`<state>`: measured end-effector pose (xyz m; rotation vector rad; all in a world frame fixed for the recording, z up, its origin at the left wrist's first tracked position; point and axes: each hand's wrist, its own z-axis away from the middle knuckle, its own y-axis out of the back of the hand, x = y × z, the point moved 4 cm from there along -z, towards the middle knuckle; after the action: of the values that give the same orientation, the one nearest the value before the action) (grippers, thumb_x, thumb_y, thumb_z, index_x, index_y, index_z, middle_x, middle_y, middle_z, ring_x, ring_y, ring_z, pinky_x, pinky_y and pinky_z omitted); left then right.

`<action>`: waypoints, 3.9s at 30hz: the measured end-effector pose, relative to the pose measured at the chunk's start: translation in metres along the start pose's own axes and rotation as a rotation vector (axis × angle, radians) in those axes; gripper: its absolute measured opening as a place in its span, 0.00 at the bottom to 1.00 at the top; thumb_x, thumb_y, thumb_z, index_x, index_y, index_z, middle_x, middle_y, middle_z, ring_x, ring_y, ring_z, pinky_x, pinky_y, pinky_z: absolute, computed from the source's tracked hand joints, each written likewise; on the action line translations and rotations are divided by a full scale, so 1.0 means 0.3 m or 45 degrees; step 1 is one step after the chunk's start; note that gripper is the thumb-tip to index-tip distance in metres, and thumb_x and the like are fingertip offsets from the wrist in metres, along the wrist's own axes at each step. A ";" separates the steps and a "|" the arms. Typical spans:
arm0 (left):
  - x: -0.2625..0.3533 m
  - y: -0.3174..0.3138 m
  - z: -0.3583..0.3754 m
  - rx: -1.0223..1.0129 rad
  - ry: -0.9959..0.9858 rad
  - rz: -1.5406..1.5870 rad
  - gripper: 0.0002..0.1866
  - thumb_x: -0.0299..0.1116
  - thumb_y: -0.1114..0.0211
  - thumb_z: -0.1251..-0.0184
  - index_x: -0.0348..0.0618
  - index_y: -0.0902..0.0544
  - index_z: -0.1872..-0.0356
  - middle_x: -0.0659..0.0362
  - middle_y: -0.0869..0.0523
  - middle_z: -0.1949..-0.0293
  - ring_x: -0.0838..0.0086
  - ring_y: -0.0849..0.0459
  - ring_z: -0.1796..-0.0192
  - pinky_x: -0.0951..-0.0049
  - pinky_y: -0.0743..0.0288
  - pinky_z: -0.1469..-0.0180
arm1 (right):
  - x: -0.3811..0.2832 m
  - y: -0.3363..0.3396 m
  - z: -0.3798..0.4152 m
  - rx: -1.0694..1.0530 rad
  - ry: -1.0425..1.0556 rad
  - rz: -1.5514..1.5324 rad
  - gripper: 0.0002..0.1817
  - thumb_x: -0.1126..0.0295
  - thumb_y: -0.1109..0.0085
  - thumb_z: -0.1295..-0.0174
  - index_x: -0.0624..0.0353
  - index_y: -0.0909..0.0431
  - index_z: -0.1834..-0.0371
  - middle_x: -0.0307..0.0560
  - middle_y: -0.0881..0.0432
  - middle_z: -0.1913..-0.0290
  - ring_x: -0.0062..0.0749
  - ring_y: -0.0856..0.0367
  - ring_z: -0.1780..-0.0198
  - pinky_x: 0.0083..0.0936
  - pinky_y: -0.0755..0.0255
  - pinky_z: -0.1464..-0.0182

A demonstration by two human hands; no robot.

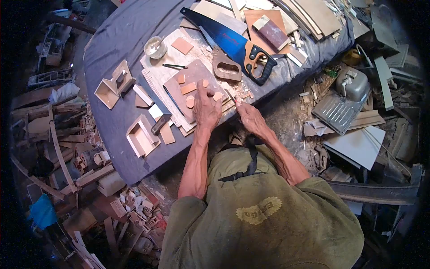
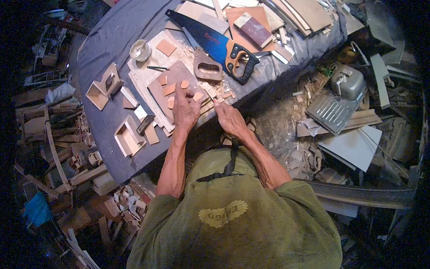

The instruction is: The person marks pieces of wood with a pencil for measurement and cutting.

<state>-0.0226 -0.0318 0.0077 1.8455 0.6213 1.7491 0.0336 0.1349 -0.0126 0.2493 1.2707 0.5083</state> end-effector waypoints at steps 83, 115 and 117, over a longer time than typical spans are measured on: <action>0.006 -0.011 -0.009 -0.007 0.030 -0.279 0.15 0.31 0.34 0.39 0.35 0.20 0.54 0.35 0.15 0.63 0.38 0.16 0.58 0.46 0.24 0.55 | 0.081 0.025 0.067 0.416 -0.050 0.308 0.23 0.50 0.56 0.24 0.60 0.26 0.62 0.63 0.18 0.72 0.64 0.19 0.68 0.55 0.28 0.64; -0.012 -0.012 -0.048 0.041 0.270 -0.195 0.13 0.33 0.32 0.41 0.34 0.20 0.60 0.41 0.13 0.64 0.44 0.14 0.58 0.52 0.23 0.55 | 0.024 -0.097 -0.007 0.208 0.147 0.331 0.27 0.51 0.59 0.23 0.67 0.25 0.64 0.70 0.21 0.74 0.67 0.19 0.68 0.54 0.28 0.65; -0.020 -0.014 -0.048 0.053 0.257 -0.178 0.13 0.33 0.31 0.41 0.34 0.20 0.60 0.41 0.13 0.64 0.44 0.14 0.58 0.52 0.23 0.55 | 0.039 -0.106 -0.011 0.203 0.296 0.402 0.23 0.55 0.59 0.24 0.67 0.26 0.63 0.67 0.22 0.73 0.65 0.19 0.69 0.52 0.29 0.66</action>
<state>-0.0373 -0.0316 0.0010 1.6218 0.8498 1.8538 0.0400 0.1129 -0.0377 0.5429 1.5102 0.7222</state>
